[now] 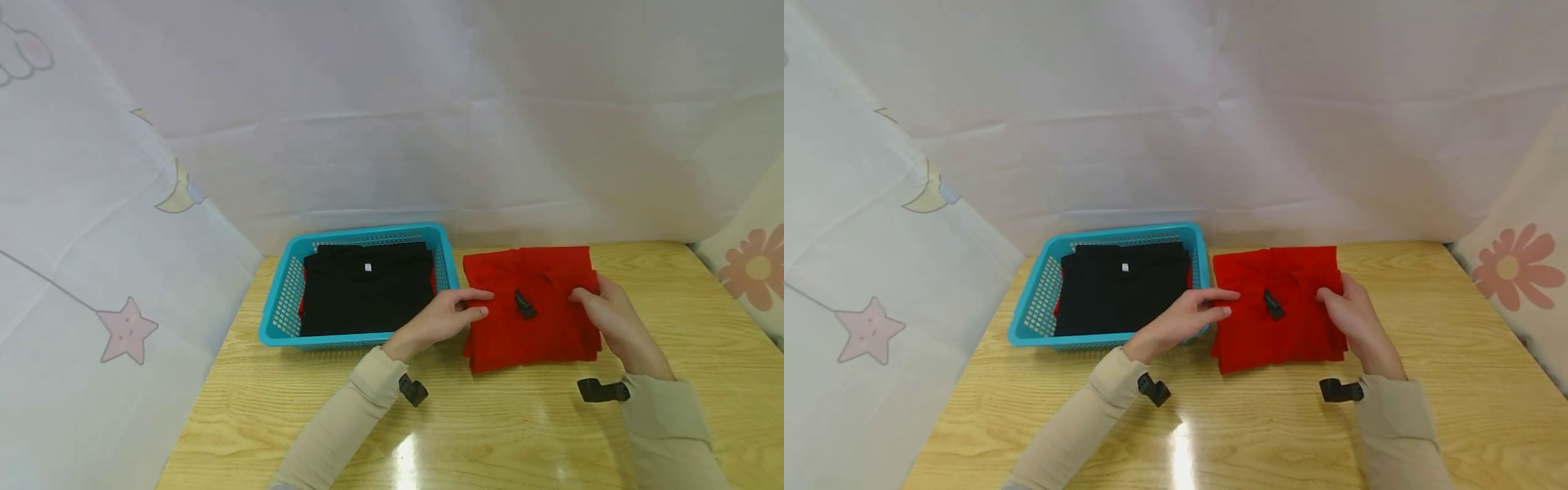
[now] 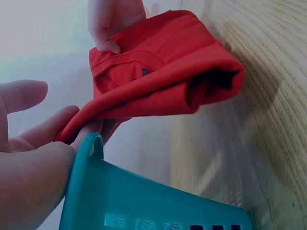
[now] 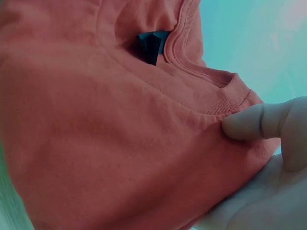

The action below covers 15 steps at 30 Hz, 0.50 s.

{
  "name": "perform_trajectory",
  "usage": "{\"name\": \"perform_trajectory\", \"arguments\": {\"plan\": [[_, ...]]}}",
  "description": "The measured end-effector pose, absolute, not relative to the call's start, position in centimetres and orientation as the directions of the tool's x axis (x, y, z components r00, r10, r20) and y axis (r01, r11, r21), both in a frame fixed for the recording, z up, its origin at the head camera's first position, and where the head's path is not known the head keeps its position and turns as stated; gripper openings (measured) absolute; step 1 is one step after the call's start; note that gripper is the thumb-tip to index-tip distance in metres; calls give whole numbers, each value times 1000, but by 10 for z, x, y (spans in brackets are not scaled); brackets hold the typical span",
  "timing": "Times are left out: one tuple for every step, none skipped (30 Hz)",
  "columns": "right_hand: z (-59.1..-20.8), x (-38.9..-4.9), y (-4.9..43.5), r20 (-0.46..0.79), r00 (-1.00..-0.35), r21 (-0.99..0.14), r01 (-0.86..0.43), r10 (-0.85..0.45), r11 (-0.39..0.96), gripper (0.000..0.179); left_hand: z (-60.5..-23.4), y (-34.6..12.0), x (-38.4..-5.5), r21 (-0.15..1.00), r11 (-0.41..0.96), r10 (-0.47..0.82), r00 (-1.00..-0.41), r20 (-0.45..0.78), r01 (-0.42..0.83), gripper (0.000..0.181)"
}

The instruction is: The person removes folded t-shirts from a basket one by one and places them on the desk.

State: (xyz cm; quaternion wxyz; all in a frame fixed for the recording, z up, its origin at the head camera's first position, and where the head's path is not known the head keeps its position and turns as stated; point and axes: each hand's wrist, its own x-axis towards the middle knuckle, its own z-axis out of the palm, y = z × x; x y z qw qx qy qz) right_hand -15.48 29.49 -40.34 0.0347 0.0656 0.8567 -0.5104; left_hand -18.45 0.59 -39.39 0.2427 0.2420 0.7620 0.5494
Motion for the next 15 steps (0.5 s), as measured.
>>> {"name": "perform_trajectory", "arguments": {"plan": [[-404, -155, 295, -125, -989, -873, 147, 77, 466, 42, -394, 6, -184, 954, 282, 637, -764, -104, 105, 36], [-404, -155, 295, -123, -989, -875, 145, 78, 461, 40, -393, 6, -184, 953, 284, 638, -763, -106, 106, 36], [-405, -155, 295, -123, -989, -878, 145, 77, 455, 40, -393, 6, -184, 952, 286, 638, -763, -106, 107, 36], [-405, -155, 295, -124, -989, -882, 146, 77, 449, 39, -393, 6, -184, 951, 288, 640, -761, -107, 109, 36], [-406, -155, 295, -125, -989, -884, 147, 77, 444, 38, -393, 6, -184, 950, 290, 642, -759, -107, 112, 37], [-406, -155, 295, -127, -989, -886, 148, 77, 439, 38, -393, 6, -184, 950, 291, 643, -759, -106, 113, 37], [-406, -155, 295, -127, -989, -887, 147, 76, 437, 38, -393, 6, -184, 949, 293, 643, -759, -105, 117, 37], [-406, -155, 295, -127, -989, -888, 147, 76, 436, 38, -393, 6, -184, 949, 293, 644, -758, -105, 118, 37], [-407, -156, 295, -127, -989, -889, 148, 76, 434, 38, -392, 6, -184, 949, 292, 645, -757, -103, 120, 37], [-407, -156, 295, -127, -989, -889, 148, 76, 433, 37, -392, 6, -184, 949, 293, 646, -756, -104, 120, 37], [-407, -156, 295, -128, -989, -889, 148, 75, 433, 37, -392, 6, -184, 948, 295, 646, -756, -105, 121, 37], [-407, -156, 295, -129, -989, -889, 149, 74, 433, 38, -392, 6, -184, 948, 295, 646, -756, -105, 120, 37], [-407, -157, 295, -131, -989, -889, 150, 73, 433, 38, -392, 6, -184, 948, 294, 645, -757, -105, 119, 37], [-408, -157, 294, -133, -988, -889, 152, 73, 432, 39, -392, 6, -184, 948, 294, 643, -759, -103, 121, 37], [-408, -157, 294, -135, -988, -888, 154, 73, 432, 40, -392, 6, -183, 947, 296, 640, -762, -101, 123, 37]]}}
